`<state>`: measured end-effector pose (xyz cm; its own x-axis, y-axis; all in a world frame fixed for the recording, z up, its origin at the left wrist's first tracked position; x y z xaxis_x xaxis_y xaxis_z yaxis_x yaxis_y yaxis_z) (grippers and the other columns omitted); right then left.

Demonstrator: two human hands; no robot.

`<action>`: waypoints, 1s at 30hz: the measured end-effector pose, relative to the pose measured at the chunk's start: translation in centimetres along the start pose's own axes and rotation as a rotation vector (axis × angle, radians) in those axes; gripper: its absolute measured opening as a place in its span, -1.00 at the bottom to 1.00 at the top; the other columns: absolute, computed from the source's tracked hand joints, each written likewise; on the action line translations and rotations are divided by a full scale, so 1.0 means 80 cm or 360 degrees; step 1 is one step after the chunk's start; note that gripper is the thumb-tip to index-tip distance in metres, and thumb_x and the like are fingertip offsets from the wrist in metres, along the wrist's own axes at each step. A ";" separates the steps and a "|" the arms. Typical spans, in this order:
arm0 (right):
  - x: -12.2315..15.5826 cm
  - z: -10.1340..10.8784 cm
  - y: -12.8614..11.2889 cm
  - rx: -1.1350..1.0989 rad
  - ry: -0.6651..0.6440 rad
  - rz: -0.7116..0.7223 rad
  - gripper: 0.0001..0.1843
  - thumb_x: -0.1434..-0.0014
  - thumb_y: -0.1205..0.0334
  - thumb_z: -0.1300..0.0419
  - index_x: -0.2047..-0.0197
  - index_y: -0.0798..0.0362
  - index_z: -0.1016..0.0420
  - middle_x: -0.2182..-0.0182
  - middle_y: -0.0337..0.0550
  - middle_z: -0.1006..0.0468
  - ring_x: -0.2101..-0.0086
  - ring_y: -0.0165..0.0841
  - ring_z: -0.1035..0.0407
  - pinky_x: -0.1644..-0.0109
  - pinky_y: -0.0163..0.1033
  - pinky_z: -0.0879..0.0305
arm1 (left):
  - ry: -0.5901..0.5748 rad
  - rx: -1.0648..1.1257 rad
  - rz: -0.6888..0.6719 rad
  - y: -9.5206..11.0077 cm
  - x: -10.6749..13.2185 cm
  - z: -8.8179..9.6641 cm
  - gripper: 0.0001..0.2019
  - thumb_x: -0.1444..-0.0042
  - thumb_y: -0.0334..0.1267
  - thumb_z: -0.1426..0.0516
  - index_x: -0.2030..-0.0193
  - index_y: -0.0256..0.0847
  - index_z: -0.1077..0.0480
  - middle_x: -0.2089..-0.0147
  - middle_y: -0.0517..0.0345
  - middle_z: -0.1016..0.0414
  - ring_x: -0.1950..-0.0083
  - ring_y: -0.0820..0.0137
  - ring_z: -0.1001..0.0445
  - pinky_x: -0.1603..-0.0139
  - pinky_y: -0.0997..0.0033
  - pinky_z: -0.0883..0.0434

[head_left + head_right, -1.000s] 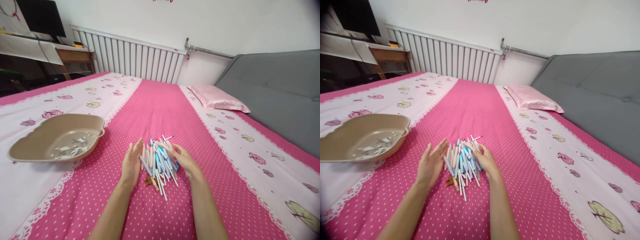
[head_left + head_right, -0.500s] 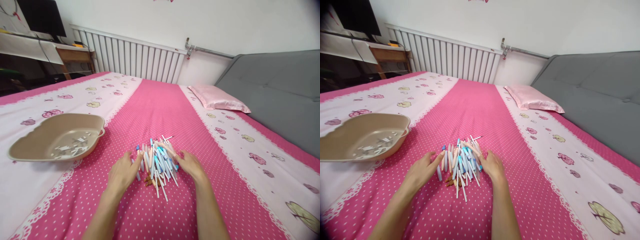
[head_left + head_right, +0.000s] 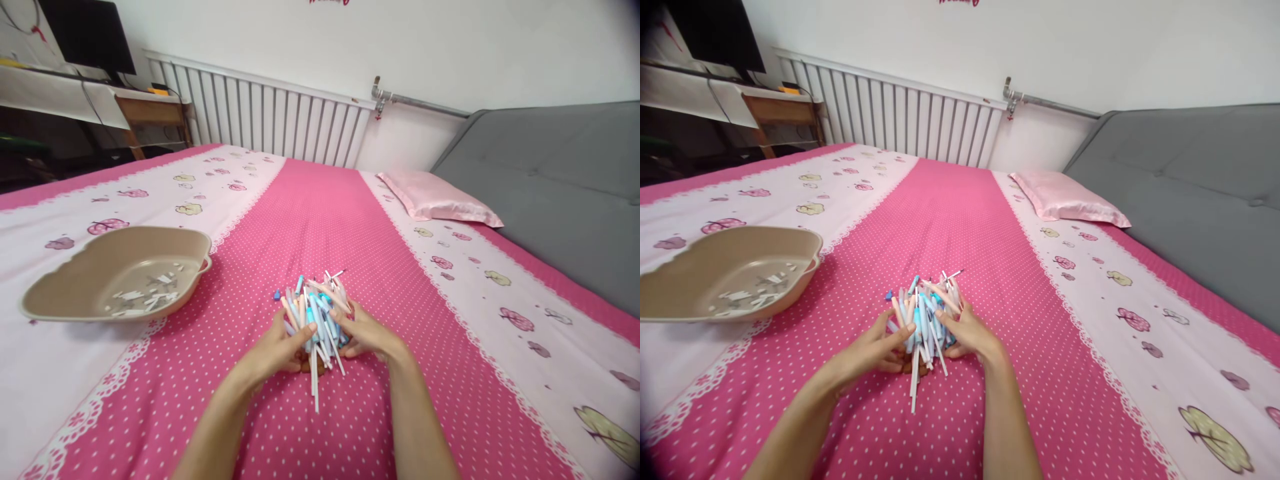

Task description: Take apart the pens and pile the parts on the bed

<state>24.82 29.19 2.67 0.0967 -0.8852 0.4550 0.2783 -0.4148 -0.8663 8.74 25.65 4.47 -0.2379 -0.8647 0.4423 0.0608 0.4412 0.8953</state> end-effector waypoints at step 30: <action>0.021 0.022 -0.047 -0.0232 0.0277 0.0391 -0.64 -0.13 0.31 -0.03 -0.01 0.15 -0.28 0.43 -0.13 -0.48 0.56 -0.51 -0.35 0.51 -0.44 -0.28 | 0.0372 0.0072 -0.0484 0.020 -0.011 0.042 -0.39 0.02 -0.13 -0.13 -0.14 -0.36 -0.12 0.25 -0.04 -0.51 0.24 0.31 -0.50 0.35 0.42 -0.45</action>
<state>25.60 29.65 7.06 -0.0240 -0.9799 0.1980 0.1261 -0.1994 -0.9718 5.83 27.95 5.36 -0.0110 -0.9867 0.1619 -0.0228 0.1621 0.9865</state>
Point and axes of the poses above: each hand's wrist, its own x-axis away from the middle knuckle, its own z-axis out of the back of the hand, y = z × x, the point moved 6 cm from there along -x, towards the middle knuckle
